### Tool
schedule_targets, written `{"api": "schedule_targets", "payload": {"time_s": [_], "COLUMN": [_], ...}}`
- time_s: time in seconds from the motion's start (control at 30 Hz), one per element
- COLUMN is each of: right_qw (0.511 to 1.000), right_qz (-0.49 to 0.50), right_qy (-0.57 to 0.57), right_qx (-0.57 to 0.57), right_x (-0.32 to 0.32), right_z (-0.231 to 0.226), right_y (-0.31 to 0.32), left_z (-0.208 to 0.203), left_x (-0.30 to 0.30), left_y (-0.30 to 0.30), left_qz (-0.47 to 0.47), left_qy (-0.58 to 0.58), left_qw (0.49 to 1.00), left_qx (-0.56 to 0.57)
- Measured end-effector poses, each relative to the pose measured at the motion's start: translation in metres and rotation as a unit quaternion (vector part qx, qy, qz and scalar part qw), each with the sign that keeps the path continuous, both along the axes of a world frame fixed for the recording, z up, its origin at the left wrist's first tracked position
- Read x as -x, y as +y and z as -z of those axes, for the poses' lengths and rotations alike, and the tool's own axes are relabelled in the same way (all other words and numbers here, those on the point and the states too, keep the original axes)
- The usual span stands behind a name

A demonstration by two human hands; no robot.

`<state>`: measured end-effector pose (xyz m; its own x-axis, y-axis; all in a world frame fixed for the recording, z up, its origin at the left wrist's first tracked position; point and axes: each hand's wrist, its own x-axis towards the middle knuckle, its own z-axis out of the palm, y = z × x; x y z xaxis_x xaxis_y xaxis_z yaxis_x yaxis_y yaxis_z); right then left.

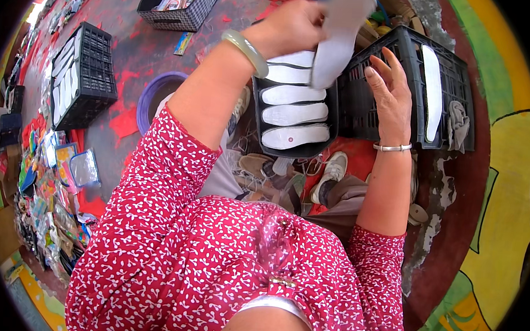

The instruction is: The person picks up shoe insoles, wipes them with a cloth, and stacks them into a black storage crate.

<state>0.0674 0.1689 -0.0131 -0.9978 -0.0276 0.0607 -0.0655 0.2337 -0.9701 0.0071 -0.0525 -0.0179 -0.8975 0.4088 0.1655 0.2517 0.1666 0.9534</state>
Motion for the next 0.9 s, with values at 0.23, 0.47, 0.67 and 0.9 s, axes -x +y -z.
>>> {"api": "schedule_targets", "payload": {"time_s": [0.23,0.47,0.67,0.9], "right_qw": [0.996,0.984,0.999,0.913], "right_qz": [-0.054,-0.023,-0.038,0.101], "right_qy": [-0.038,-0.122,0.019,0.26], "right_qx": [0.06,0.128,-0.007,-0.299], "right_x": [-0.002,-0.003,0.0,0.016], "right_z": [0.017,0.001,0.006,-0.012], "right_y": [-0.014,0.001,-0.01,-0.022], "left_z": [0.003,0.001,0.008,-0.005], "left_x": [-0.016,-0.012,-0.005,-0.002], "left_y": [0.027,0.024,0.027,0.031], "left_qz": [0.07,0.104,-0.002,-0.087], "left_qy": [0.086,-0.016,0.046,0.106], "left_qw": [0.967,0.99,0.998,0.984], "left_qx": [0.231,0.097,0.046,0.115]}}
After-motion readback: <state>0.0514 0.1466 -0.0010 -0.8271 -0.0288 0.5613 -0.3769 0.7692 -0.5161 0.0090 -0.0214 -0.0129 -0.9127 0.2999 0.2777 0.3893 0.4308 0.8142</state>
